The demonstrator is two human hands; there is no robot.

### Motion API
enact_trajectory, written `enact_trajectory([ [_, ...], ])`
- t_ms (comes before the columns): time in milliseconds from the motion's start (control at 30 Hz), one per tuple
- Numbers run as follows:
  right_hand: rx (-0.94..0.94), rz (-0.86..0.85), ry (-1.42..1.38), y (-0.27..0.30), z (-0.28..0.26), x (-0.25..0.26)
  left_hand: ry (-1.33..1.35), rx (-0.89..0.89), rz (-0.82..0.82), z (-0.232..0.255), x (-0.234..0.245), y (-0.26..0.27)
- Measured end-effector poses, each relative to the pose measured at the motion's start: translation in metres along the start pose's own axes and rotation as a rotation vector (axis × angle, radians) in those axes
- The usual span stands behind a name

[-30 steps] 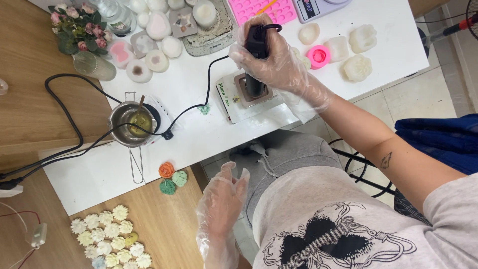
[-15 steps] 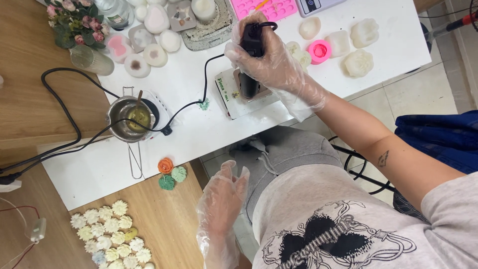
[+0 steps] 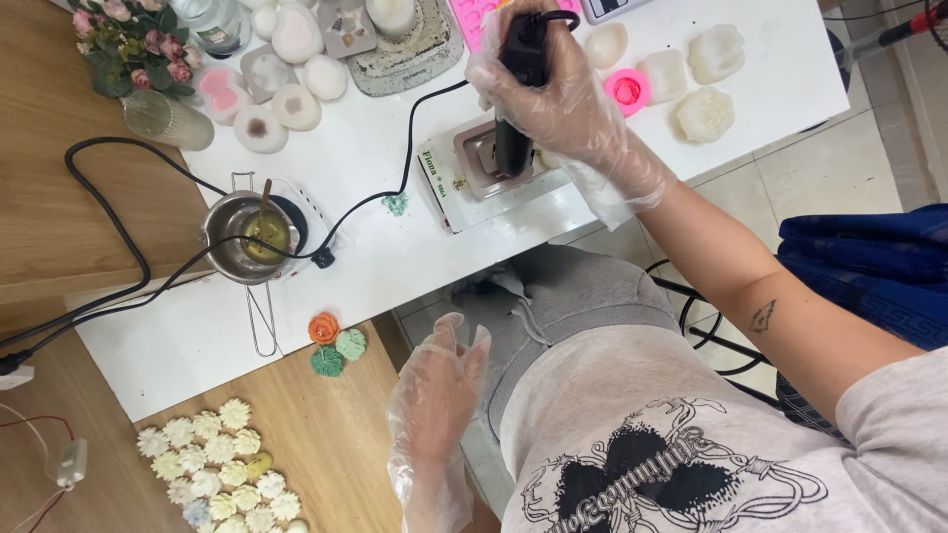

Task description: Pouring melted wax into molds to create decorative candles.

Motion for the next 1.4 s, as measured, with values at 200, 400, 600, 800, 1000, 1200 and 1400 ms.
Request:
enact_trajectory([
  [200,-0.013,-0.009,-0.022,0.003,0.002,0.009,0.018,-0.051,0.054,-0.005,-0.009,0.000],
  [400,0.048,-0.005,0.062,-0.009,0.003,0.013,0.022,-0.048,0.063,0.001,-0.004,0.000],
  [600,0.061,0.078,0.089,-0.020,0.027,0.014,0.054,-0.019,0.083,-0.006,-0.016,-0.002],
  [800,0.093,0.105,0.003,-0.026,0.021,-0.002,0.032,-0.014,0.061,-0.003,-0.016,-0.005],
  [1000,0.083,0.080,-0.024,-0.032,0.032,-0.001,0.043,0.033,0.052,-0.004,-0.018,-0.003],
  [1200,0.079,-0.023,0.047,-0.044,0.034,0.013,0.066,0.049,0.103,0.001,-0.028,-0.002],
  [1400,0.071,-0.078,-0.011,-0.046,0.028,0.010,0.102,0.058,0.118,0.008,-0.039,-0.003],
])
Point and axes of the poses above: each hand's wrist, its own y-axis away from the middle knuckle, its own x-axis out of the back of the hand, z = x × y, the point moved 2 cm from there along -y, towards the middle knuckle, and after that the axes turned 1 degree about -y, right-handed, at the moved point
